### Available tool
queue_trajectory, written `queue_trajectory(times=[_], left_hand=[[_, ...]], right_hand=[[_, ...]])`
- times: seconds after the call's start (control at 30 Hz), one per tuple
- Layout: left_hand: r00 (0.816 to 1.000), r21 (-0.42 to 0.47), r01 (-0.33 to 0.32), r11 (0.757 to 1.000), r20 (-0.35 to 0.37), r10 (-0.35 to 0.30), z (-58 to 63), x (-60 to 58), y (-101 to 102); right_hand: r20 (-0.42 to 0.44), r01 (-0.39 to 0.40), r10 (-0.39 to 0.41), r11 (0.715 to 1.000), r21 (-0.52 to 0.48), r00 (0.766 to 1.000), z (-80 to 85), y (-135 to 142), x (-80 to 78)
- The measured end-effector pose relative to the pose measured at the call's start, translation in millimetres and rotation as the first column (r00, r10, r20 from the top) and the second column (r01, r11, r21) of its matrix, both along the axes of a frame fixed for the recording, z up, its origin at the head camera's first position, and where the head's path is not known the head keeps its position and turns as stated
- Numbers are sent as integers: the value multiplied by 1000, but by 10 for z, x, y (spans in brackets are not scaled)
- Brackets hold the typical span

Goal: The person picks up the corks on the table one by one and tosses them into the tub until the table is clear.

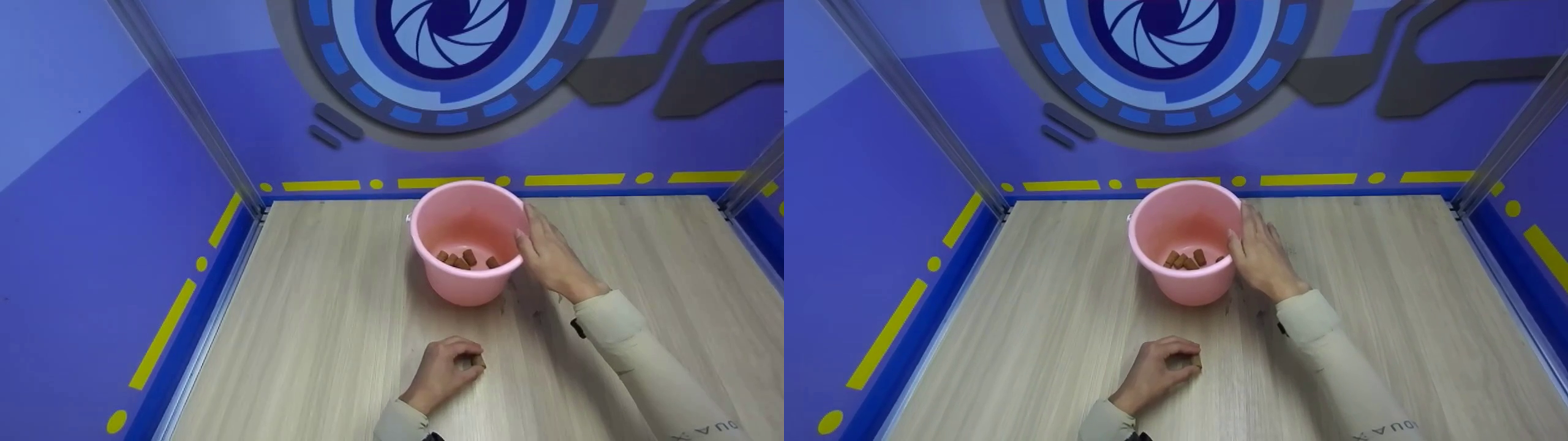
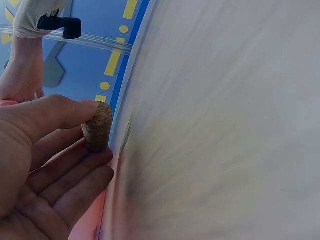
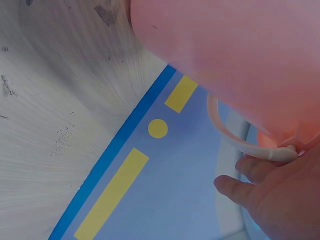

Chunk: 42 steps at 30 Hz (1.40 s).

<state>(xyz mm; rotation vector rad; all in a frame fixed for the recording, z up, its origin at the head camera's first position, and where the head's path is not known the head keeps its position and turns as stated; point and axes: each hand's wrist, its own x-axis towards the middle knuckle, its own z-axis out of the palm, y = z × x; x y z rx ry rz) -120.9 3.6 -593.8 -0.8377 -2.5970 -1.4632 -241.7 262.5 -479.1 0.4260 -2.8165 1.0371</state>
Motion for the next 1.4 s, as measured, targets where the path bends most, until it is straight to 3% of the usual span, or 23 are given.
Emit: queue_trajectory(times=[0.2, 0.43, 0.8, 1.03, 1.4], left_hand=[[1000, 17, -19, 1000, -3, 20, 52, 10, -20], [992, 55, -66, 996, -99, 72, 244, -19, -49], [953, 228, -61, 972, -275, 125, 577, -94, -35], [962, 324, -43, 945, -243, 127, 781, -131, -54], [928, 326, -40, 945, -339, 156, 1097, -264, -92]], right_hand=[[-11, -1, 1, 1000, 1, 1000, -3, 14, 15], [-23, -12, 12, 1000, -6, 1000, -8, 31, 18], [-45, -14, 14, 1000, 2, 999, 8, 31, 3], [-29, -10, 10, 1000, 10, 1000, 29, 29, -16], [-4, -8, 8, 1000, -3, 1000, -1, 34, 4]])
